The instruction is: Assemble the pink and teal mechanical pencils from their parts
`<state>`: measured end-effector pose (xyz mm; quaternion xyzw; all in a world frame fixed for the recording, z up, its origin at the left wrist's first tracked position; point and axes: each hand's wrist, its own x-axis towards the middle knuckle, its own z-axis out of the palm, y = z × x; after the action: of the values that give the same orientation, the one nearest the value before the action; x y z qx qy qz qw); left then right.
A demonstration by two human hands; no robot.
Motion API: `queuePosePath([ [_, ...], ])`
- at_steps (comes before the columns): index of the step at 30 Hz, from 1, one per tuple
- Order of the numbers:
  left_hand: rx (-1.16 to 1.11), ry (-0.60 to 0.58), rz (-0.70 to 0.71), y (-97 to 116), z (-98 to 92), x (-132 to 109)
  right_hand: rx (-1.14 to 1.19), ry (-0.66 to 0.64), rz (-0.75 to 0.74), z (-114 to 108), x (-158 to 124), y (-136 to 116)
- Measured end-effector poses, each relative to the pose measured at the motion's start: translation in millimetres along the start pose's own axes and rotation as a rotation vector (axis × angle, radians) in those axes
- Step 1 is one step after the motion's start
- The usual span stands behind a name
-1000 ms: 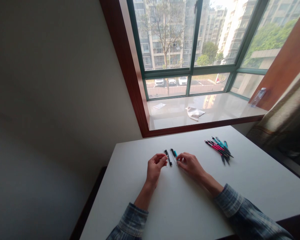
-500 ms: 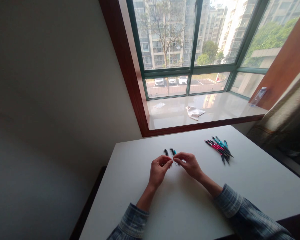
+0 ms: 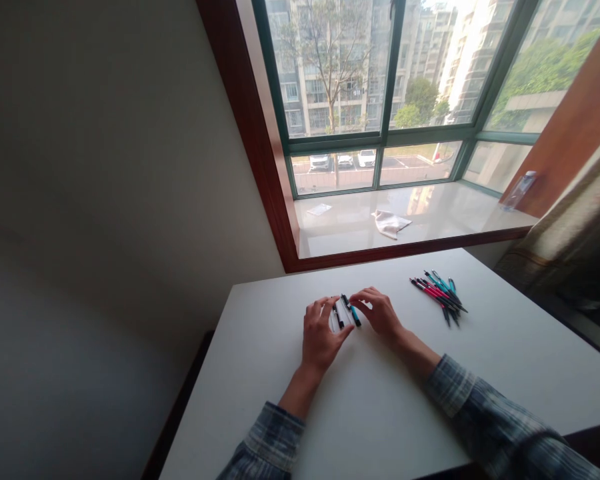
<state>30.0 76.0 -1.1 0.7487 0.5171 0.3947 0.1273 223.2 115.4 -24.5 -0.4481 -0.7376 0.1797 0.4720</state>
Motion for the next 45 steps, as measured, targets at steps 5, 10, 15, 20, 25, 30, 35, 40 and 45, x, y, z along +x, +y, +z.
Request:
queuePosePath([
  [5,0.171,-0.036,0.029,-2,14.6,3,-0.065,-0.111,-0.099,4,4,6],
  [10,0.219,-0.057,0.043,-4,21.6,4,-0.099,-0.145,-0.116,5,3,7],
  [15,0.227,-0.063,0.045,-5,21.2,4,-0.120,-0.166,-0.125,5,4,7],
  [20,0.223,-0.059,0.035,-6,20.1,4,-0.114,-0.171,-0.141,4,6,3],
  [25,0.210,-0.068,0.042,-6,18.9,3,-0.119,-0.171,-0.129,5,6,2],
  [30,0.205,-0.088,0.037,-6,16.5,4,-0.101,-0.127,-0.120,6,7,7],
  [35,0.200,-0.105,0.036,-9,15.5,4,-0.183,-0.067,-0.013,-10,2,15],
  [40,0.190,-0.117,0.034,-11,16.4,3,-0.240,-0.193,0.084,-24,-12,13],
  [45,0.207,-0.133,0.037,-11,16.1,4,-0.216,-0.209,0.096,-21,-15,7],
])
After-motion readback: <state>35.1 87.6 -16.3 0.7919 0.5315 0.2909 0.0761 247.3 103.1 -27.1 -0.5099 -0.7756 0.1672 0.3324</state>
